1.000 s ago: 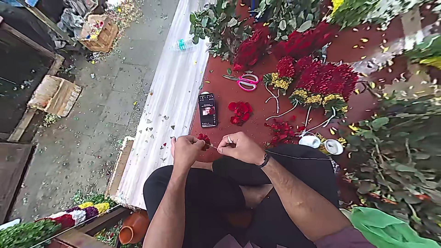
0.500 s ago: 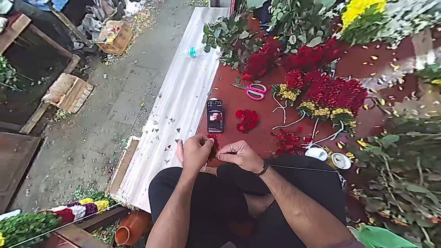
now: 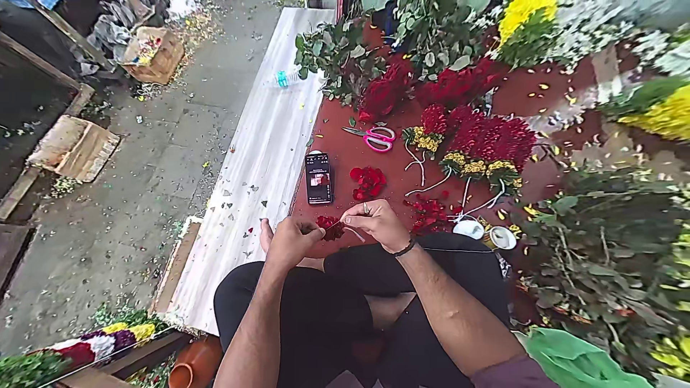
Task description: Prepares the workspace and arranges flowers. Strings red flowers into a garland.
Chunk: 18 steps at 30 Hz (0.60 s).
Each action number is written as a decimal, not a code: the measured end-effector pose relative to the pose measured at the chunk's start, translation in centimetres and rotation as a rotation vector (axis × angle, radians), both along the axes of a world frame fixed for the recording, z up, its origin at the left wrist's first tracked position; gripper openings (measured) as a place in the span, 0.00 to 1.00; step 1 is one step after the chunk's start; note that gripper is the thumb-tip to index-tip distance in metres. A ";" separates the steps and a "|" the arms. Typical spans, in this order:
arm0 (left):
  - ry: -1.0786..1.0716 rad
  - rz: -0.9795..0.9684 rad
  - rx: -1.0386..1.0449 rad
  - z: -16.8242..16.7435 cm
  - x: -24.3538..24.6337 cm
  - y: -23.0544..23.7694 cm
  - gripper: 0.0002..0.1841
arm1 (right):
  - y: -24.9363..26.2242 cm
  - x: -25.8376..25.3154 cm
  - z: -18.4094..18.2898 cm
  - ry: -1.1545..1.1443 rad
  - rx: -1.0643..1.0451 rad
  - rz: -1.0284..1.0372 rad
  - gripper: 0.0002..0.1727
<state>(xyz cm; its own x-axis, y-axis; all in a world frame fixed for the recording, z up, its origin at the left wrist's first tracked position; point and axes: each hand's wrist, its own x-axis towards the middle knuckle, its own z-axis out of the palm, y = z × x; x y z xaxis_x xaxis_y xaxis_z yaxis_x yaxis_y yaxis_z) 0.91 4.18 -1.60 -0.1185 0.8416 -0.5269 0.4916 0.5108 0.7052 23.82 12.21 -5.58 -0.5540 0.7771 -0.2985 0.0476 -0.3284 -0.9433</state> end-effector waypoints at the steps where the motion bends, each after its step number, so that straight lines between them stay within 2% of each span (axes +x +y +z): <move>1: 0.043 -0.004 -0.011 -0.1 -0.1 -0.1 0.08 | 0.0 0.0 0.1 -0.012 0.006 0.043 0.04; 6: 0.302 -0.087 -0.045 -0.3 -0.7 -0.8 0.08 | -0.6 -0.6 0.0 -0.067 0.047 0.256 0.05; 9: 0.318 -0.131 -0.111 -0.1 -0.8 -1.0 0.08 | -0.8 -0.8 0.1 -0.074 0.029 0.299 0.05; 13: 0.273 -0.087 -0.150 -0.1 -1.1 -0.8 0.07 | -1.1 -0.6 0.6 -0.079 0.001 0.500 0.08; 15: 0.244 -0.066 -0.162 0.0 -1.4 -0.8 0.07 | -0.5 0.2 0.3 -0.185 0.015 0.582 0.11; 18: 0.175 -0.044 -0.163 0.0 -1.7 -0.9 0.07 | 3.3 1.6 -2.0 -0.610 0.125 0.487 0.13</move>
<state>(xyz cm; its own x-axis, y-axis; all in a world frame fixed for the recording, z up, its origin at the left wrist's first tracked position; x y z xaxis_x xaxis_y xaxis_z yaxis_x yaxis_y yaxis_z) -0.80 3.30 -1.63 -0.1851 0.7532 -0.6312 0.6236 0.5864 0.5169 25.43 15.50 -7.56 -0.6069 0.5373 -0.5856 0.6799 -0.0307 -0.7327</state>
